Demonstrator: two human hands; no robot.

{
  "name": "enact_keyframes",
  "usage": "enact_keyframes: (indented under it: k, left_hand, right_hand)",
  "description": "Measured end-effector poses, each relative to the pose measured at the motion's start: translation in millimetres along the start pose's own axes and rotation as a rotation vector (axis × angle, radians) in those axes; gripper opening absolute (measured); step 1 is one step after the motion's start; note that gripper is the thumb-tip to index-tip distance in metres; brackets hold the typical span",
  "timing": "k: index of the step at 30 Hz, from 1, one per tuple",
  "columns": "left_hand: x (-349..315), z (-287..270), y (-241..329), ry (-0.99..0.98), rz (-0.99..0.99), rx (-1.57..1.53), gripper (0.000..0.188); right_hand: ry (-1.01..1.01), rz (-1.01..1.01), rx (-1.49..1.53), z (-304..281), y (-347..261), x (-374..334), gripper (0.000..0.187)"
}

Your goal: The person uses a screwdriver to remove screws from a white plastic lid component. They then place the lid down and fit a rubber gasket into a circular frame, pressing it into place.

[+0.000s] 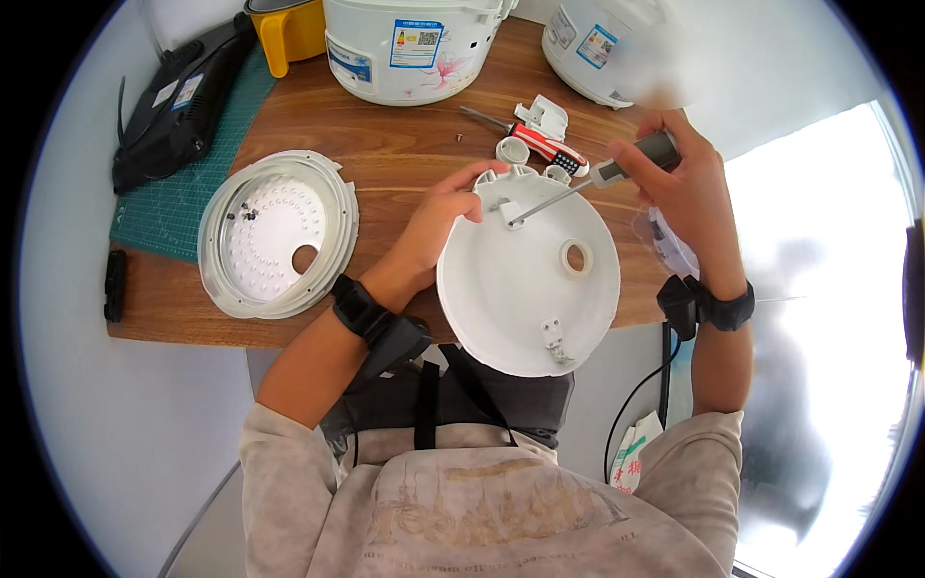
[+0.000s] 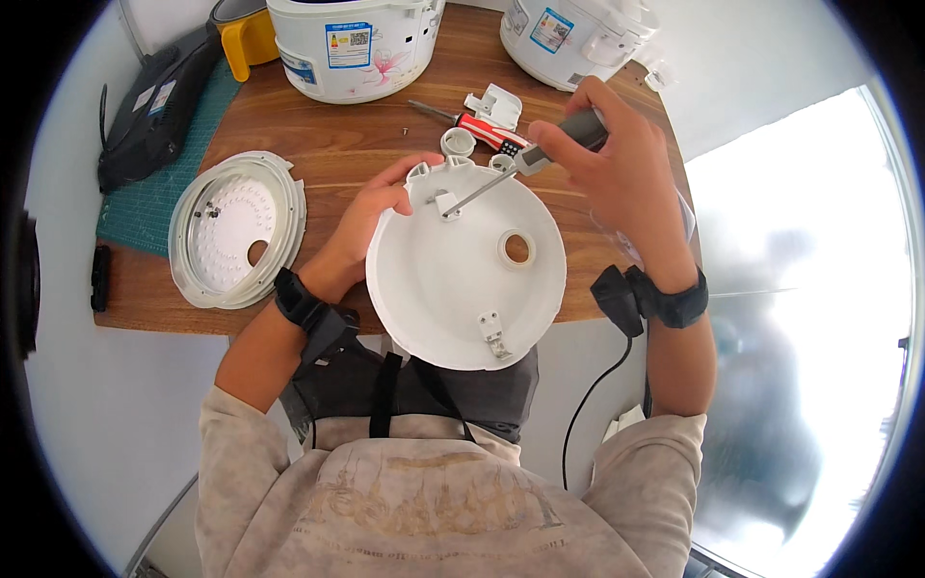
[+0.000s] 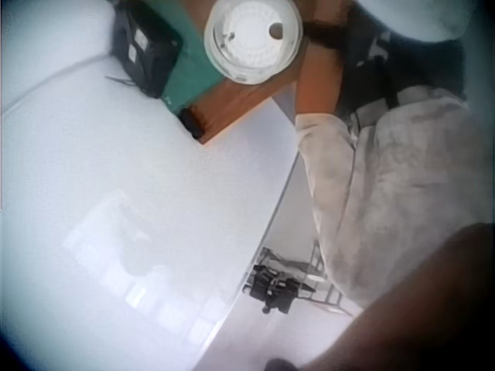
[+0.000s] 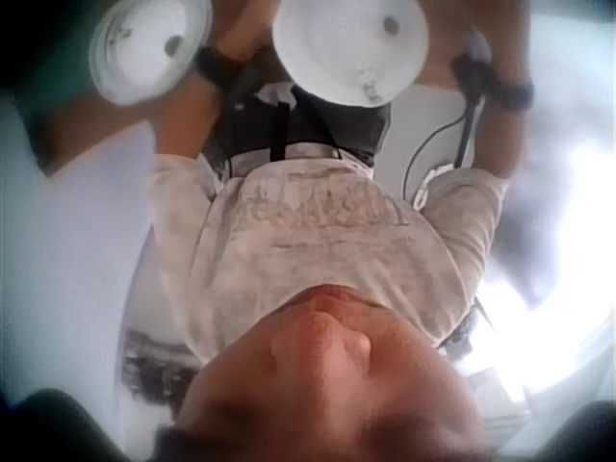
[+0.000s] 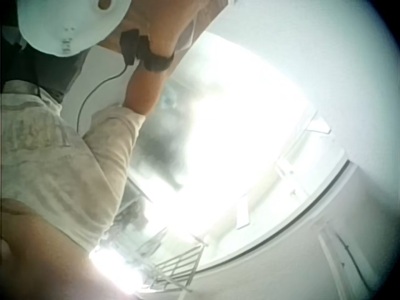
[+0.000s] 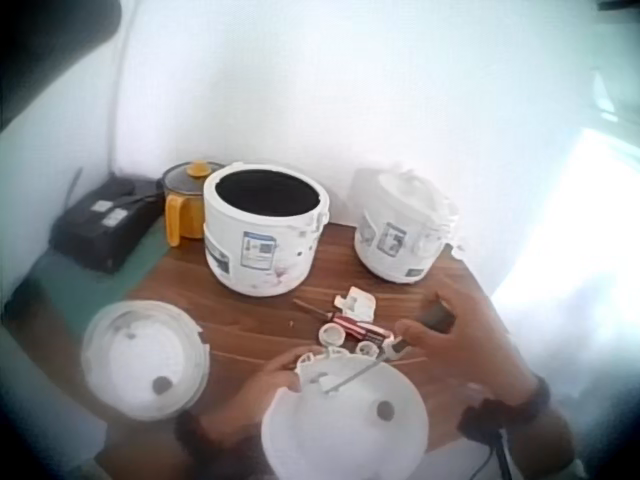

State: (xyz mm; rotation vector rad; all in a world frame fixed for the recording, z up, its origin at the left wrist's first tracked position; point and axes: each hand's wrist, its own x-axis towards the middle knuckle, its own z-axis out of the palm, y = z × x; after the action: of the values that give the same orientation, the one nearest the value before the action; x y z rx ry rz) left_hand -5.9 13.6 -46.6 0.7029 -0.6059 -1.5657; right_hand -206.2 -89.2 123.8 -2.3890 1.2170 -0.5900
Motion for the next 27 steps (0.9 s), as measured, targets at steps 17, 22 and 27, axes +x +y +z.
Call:
enact_keyframes:
  k: [17,22,27]
  left_hand:
    - [-0.8,4.6,0.5,0.032,0.001,0.032,0.064]
    - [-1.8,5.5,1.9,0.039,-0.01,-0.004,0.064]
    - [-3.3,6.8,3.7,0.049,-0.003,0.011,0.064]
  right_hand:
    - [0.412,-0.16,-0.517,11.3,-0.2,-66.7,0.052]
    - [0.344,-0.216,-0.629,7.7,-21.0,-84.0,0.035]
    - [0.057,-0.173,-0.346,-6.1,-37.9,-100.1,0.02]
